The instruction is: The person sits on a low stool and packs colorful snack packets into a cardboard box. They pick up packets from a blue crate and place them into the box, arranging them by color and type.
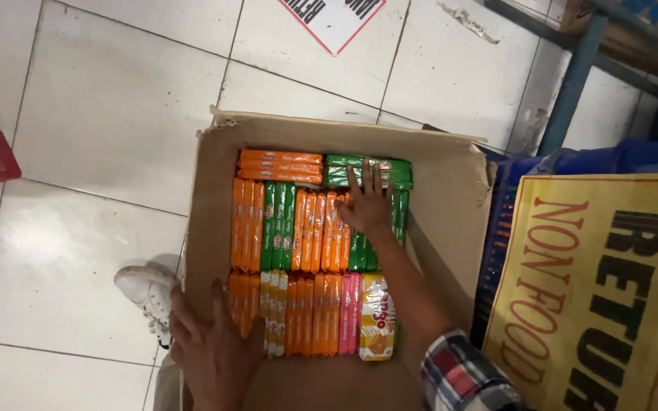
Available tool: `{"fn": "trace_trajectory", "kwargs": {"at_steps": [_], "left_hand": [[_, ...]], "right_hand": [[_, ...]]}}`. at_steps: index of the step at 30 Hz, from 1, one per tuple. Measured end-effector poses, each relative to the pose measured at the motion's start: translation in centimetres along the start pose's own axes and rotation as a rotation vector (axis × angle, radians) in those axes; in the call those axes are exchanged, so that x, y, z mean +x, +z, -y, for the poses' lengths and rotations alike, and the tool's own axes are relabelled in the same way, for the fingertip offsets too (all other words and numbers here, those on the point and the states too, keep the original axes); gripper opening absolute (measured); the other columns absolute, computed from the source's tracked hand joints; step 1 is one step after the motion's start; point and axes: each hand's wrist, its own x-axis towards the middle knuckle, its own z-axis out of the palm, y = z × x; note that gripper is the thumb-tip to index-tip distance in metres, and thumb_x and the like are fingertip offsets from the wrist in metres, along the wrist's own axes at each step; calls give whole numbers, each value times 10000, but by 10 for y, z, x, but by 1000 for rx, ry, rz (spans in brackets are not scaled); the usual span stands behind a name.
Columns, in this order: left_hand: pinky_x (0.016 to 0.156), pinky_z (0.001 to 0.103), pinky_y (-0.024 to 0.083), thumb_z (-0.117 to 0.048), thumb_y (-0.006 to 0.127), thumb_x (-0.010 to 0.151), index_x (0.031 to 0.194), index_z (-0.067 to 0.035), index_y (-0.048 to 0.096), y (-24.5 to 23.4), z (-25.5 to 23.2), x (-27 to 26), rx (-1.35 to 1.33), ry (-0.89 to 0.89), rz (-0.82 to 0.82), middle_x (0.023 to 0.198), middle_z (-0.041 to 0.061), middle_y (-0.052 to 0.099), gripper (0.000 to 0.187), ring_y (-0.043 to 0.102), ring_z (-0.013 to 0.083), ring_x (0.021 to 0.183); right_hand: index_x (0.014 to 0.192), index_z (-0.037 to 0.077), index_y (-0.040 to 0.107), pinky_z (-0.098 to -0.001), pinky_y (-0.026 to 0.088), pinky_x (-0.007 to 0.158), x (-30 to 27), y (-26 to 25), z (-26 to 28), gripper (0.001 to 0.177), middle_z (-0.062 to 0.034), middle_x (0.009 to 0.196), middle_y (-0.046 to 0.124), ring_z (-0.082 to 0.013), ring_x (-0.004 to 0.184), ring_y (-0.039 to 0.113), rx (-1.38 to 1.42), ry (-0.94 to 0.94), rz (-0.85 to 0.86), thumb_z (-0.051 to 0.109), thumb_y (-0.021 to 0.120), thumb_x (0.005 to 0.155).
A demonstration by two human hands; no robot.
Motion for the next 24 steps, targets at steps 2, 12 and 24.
{"fn": "trace_trajectory", "kwargs": {"at_steps": [2,12,24], "left_hand": [[846,700,520,-600,686,710,1516,-224,432,1,0,0,13,9,-16,1629,269,220,924,387,524,1375],[980,733,445,-733,598,745,1542,-230,365,17,4,-1,99,84,-17,1652,358,133,971,300,588,1438],[857,685,523,-619,675,770,1495,-229,465,10,9,0,2,137,-83,1660,326,182,850,367,579,1417]], "right_hand": [[1658,308,-63,-657,-42,1222,12,11,-9,919,-74,1710,-210,-330,1572,-185,28,-3,-2,716,361,951],[1633,431,-94,-741,123,1186,-5,-18,5,916,8,1720,-218,-350,1583,-164,42,121,119,831,215,870],[1581,289,364,-653,288,1155,-164,86,-6,950,-316,1652,125,-492,1534,112,178,206,-202,755,671,812]]}}
